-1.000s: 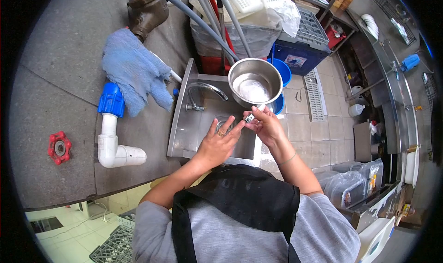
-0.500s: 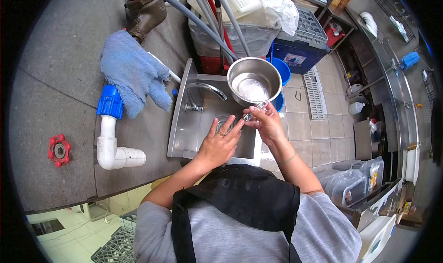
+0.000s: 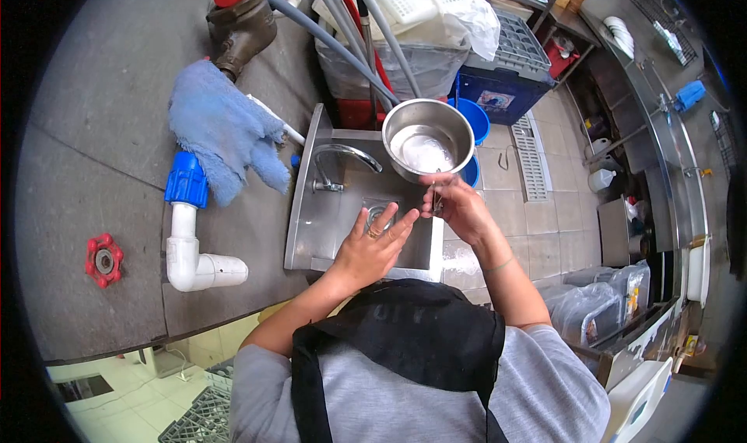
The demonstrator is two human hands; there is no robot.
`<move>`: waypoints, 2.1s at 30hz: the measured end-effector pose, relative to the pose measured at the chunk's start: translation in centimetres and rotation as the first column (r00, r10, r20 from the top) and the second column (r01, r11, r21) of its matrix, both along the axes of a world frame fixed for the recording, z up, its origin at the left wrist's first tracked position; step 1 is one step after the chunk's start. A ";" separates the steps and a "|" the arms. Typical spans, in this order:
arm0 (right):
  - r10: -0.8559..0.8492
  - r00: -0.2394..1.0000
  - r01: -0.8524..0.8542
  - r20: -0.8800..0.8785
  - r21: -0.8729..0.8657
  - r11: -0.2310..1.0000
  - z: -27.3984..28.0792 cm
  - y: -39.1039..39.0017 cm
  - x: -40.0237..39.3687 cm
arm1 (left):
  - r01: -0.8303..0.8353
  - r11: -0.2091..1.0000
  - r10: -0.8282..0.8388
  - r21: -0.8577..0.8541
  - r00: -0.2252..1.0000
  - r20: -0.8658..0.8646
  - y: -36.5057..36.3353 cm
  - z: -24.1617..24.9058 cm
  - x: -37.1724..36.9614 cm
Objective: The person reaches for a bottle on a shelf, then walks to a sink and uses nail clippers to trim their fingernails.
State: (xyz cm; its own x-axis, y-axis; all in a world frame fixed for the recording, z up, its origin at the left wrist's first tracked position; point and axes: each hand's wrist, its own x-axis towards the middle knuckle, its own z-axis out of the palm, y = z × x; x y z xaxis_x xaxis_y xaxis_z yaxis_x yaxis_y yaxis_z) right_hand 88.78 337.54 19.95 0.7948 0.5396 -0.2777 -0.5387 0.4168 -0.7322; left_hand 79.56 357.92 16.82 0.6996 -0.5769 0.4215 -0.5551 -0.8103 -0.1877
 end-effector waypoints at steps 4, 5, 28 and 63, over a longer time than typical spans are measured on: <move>0.100 0.988 -0.089 0.117 -0.092 0.992 -0.5 -0.1 -0.8 | 0.012 1.000 -0.012 0.002 1.000 0.014 -0.2 0.2 0.2; 0.116 0.980 -0.092 0.160 -0.154 0.984 -0.5 0.0 -1.3 | 0.013 1.000 -0.013 0.005 1.000 0.017 -0.3 0.2 0.2; 0.264 0.957 -0.289 -0.119 -0.332 0.898 0.4 1.1 -1.3 | 0.066 0.979 -0.113 0.195 0.964 0.242 0.5 0.7 1.3; 0.116 0.846 0.205 0.520 -0.520 0.829 -1.0 2.8 -2.0 | -0.005 0.942 0.022 0.335 0.999 -0.046 -1.2 1.3 0.2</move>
State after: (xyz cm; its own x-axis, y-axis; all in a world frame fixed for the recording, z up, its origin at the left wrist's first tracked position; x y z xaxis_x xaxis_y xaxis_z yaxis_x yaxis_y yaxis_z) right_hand 86.82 340.35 18.95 0.9200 0.3880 -0.0556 -0.0107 -0.1170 -0.9931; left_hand 79.79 356.70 18.08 0.7231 -0.6693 0.1710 -0.5597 -0.7127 -0.4228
